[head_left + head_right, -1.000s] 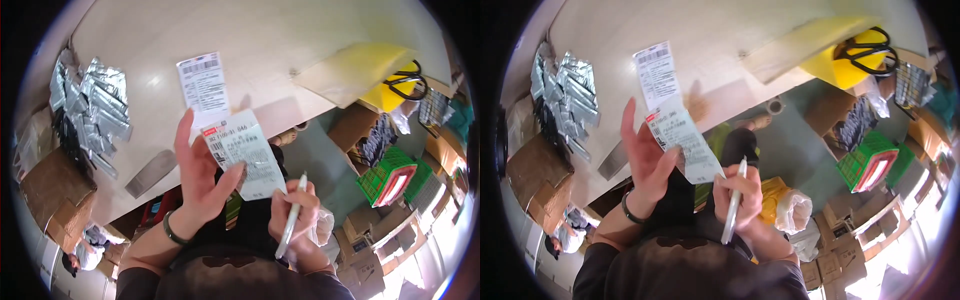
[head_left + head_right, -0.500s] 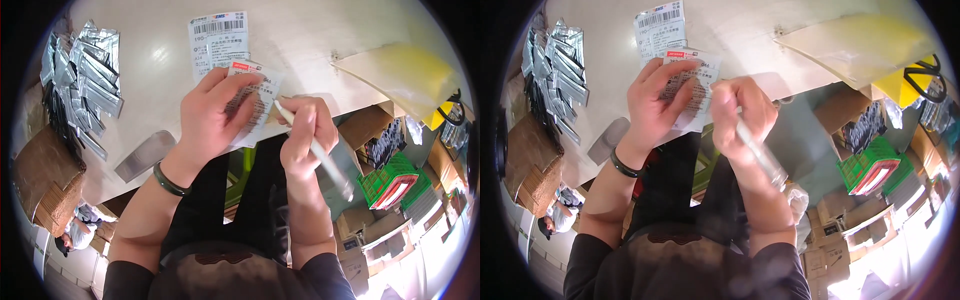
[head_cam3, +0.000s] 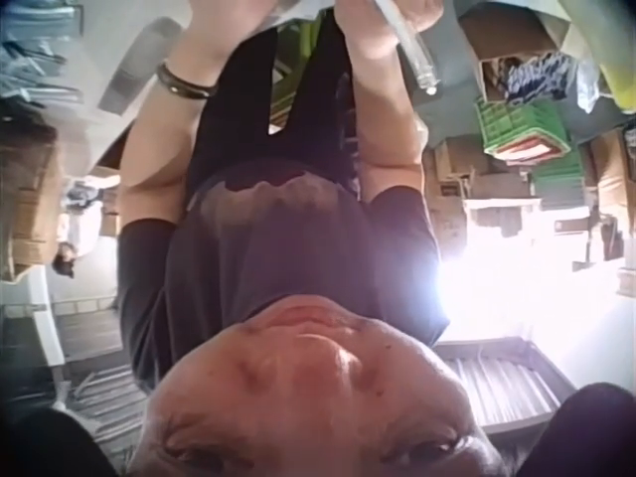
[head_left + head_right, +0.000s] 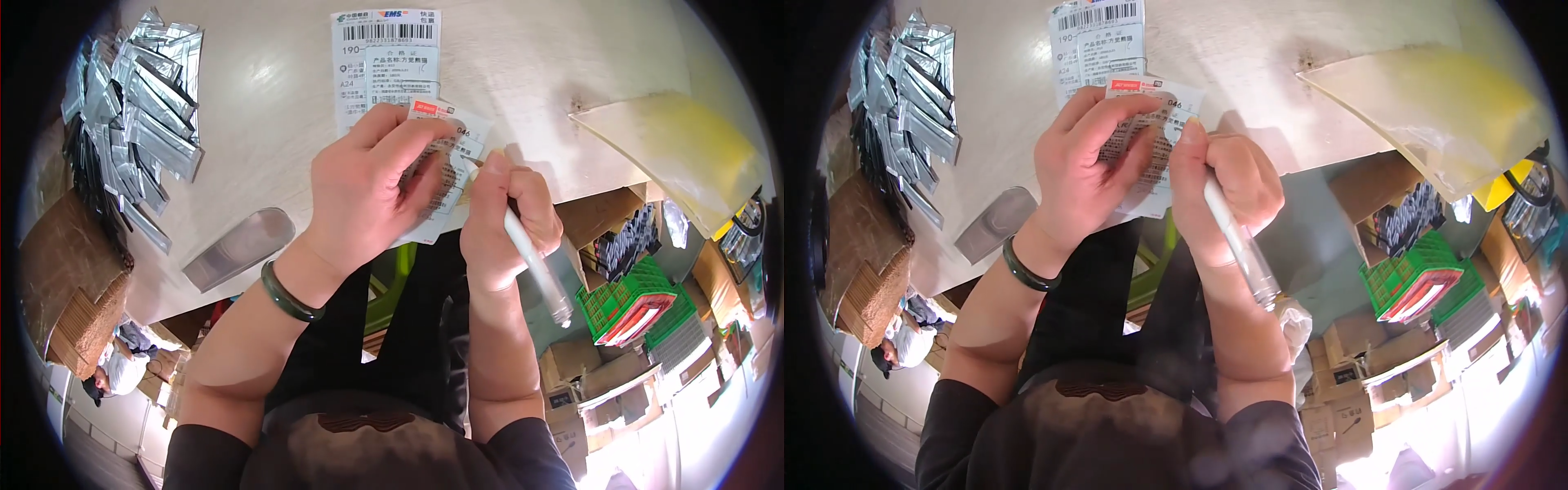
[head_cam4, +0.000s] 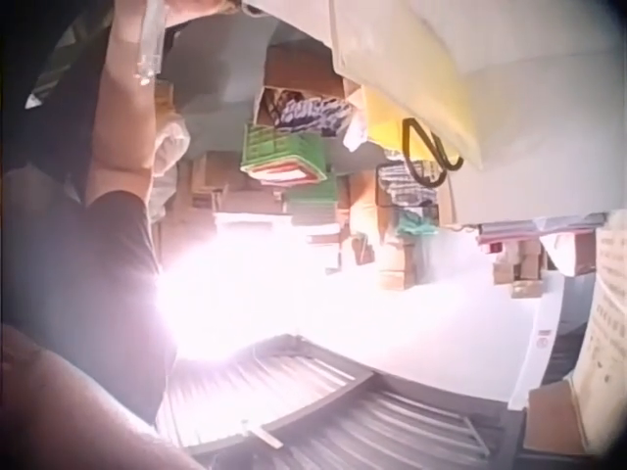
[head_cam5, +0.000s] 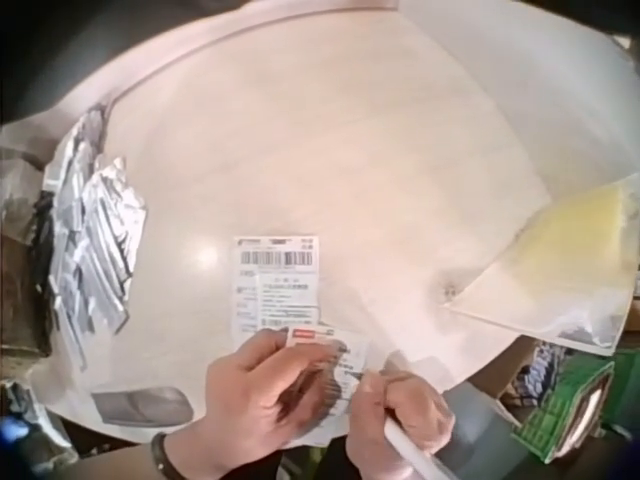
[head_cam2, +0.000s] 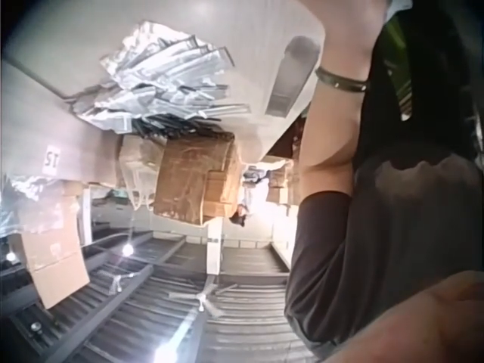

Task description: The recorder is counting small items, placing them in silver pouches, sealing/folding the pouches, labeling them, and organizing them into larger boxes or bags for shipping.

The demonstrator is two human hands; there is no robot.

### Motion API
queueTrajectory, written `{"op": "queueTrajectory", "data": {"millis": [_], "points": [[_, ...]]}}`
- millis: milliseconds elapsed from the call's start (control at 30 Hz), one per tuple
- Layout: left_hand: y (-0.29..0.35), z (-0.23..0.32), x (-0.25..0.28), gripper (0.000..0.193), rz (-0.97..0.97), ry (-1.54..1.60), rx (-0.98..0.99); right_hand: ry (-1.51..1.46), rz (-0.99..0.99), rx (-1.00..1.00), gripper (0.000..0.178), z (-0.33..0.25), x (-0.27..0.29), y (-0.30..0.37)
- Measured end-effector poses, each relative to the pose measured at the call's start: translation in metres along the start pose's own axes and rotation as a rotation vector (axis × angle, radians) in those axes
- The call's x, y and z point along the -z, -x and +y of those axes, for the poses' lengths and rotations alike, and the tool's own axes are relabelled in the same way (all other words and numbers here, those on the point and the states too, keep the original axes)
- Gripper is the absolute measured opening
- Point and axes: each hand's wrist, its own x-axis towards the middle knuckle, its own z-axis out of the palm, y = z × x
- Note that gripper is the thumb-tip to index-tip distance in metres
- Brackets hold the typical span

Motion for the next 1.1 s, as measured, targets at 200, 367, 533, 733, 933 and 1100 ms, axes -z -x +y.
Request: {"op": "queueTrajectory", "data": {"millis": [200,367,533,733,933,1100], "points": [[0.001,-0.003,0.000,0.029,0.011,-0.006,-0.008,0.060,-0.027,-0.008,0.027,-0.004,0.001,0.001],[0.002,-0.004,0.001,0.028,0.007,-0.009,-0.005,0.079,-0.032,-0.003,0.027,-0.003,0.002,0.001],[0.001,-0.004,0.003,0.028,0.012,-0.042,-0.023,0.024,-0.027,-0.023,0.027,-0.003,0.000,0.000],[-0.007,0.008,-0.001,0.028,-0.042,-0.034,-0.052,-0.162,0.069,-0.113,0.033,-0.004,0.018,-0.005],[0.002,-0.002,0.001,0.024,-0.026,-0.035,-0.074,0.333,0.041,-0.050,0.019,0.013,0.098,0.006],[0.008,-0.009,0.004,0.020,-0.088,-0.136,-0.054,0.693,0.207,-0.018,0.072,0.020,0.210,-0.055]]}}
